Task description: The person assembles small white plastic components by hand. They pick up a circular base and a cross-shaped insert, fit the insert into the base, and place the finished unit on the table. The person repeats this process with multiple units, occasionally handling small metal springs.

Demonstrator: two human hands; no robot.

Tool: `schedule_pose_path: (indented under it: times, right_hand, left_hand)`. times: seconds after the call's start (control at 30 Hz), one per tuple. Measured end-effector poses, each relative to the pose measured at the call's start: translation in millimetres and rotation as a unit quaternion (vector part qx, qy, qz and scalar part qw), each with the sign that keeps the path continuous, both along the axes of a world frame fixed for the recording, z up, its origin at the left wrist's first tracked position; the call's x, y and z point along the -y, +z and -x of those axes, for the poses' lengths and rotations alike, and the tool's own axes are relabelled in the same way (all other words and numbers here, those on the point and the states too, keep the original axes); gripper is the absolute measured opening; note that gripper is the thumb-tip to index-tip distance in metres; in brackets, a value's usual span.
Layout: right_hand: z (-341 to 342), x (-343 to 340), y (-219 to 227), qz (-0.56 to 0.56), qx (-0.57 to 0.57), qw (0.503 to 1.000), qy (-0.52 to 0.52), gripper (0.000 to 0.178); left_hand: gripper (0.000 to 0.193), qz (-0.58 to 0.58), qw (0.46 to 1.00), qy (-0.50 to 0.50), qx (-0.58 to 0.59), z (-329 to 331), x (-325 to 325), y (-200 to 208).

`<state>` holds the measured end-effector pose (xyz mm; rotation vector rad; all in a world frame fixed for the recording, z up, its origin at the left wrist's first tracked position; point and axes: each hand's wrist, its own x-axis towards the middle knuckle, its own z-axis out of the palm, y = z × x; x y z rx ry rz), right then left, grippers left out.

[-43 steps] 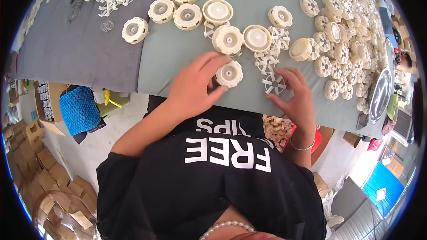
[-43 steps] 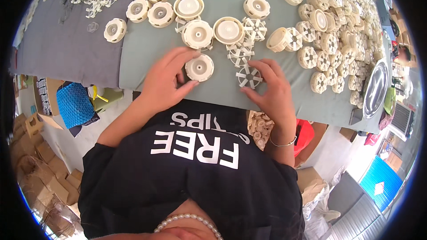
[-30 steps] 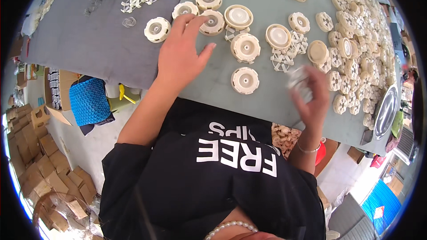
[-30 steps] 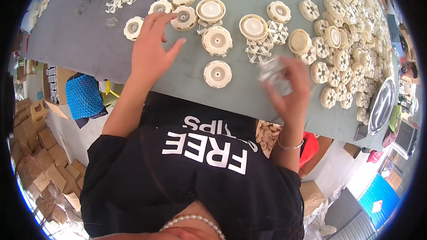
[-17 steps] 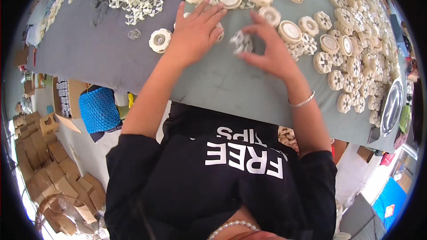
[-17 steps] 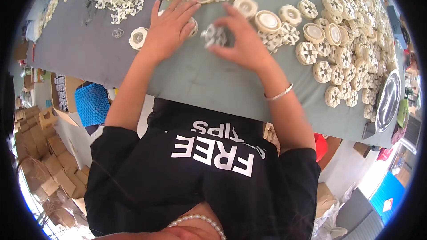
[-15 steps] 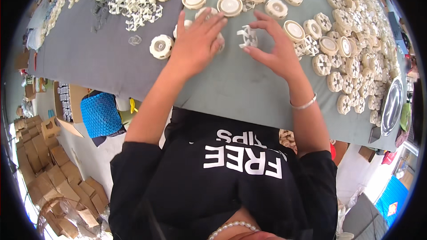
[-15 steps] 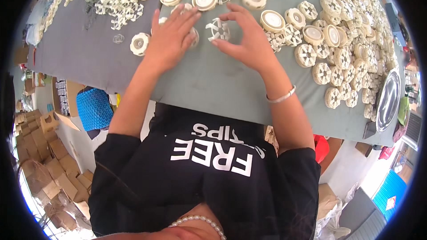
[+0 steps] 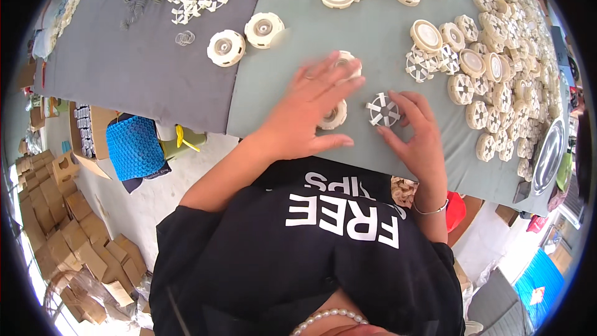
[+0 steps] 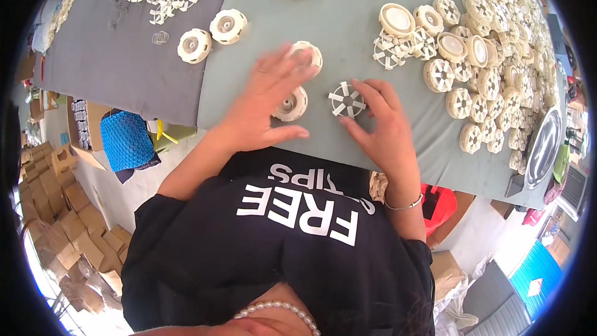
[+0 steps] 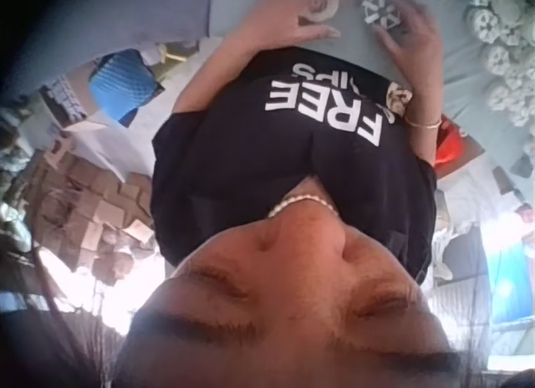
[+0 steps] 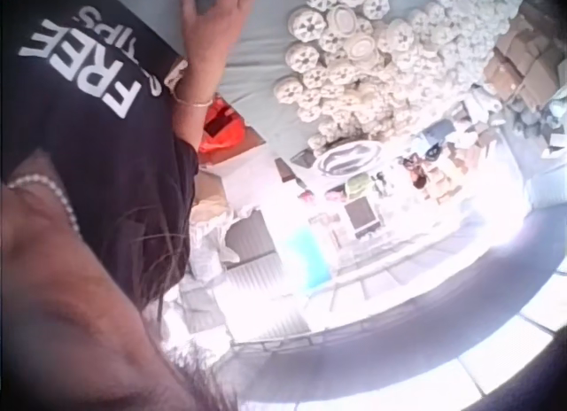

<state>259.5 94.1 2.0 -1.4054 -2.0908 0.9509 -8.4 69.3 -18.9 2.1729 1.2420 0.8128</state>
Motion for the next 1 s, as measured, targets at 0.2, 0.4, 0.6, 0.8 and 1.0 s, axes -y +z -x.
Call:
schedule_pose_path:
  times: [0.2, 0.4, 0.6, 0.8, 1.0]
  right_hand:
    - [-1, -1, 10, -0.054, -0.043, 0.996, 0.062, 0.058]
    - [32, -2, 22, -0.068, -0.046, 0.984, 0.158, 0.057]
    - [32, -4, 26, -0.053, -0.043, 0.988, 0.142, 0.057]
    - [24, -5, 23, -0.078, -0.015, 0.988, 0.135, 0.055]
    - [49, -1, 20, -0.063, -0.037, 0.985, 0.154, 0.052]
  left_hand:
    - [0.084, 0.054, 0.983, 0.154, 0.082, 10, 37, -5]
    - [0.073, 0.159, 0.974, 0.146, 0.075, 0, 45, 8]
    - [0.055, 0.222, 0.943, 0.143, 0.205, 6, 45, 6]
    - [0.044, 0.186, 0.953, 0.142, 0.191, 3, 45, -2]
    - [0.042, 0.185, 0.937, 0.143, 0.259, 7, 44, -11]
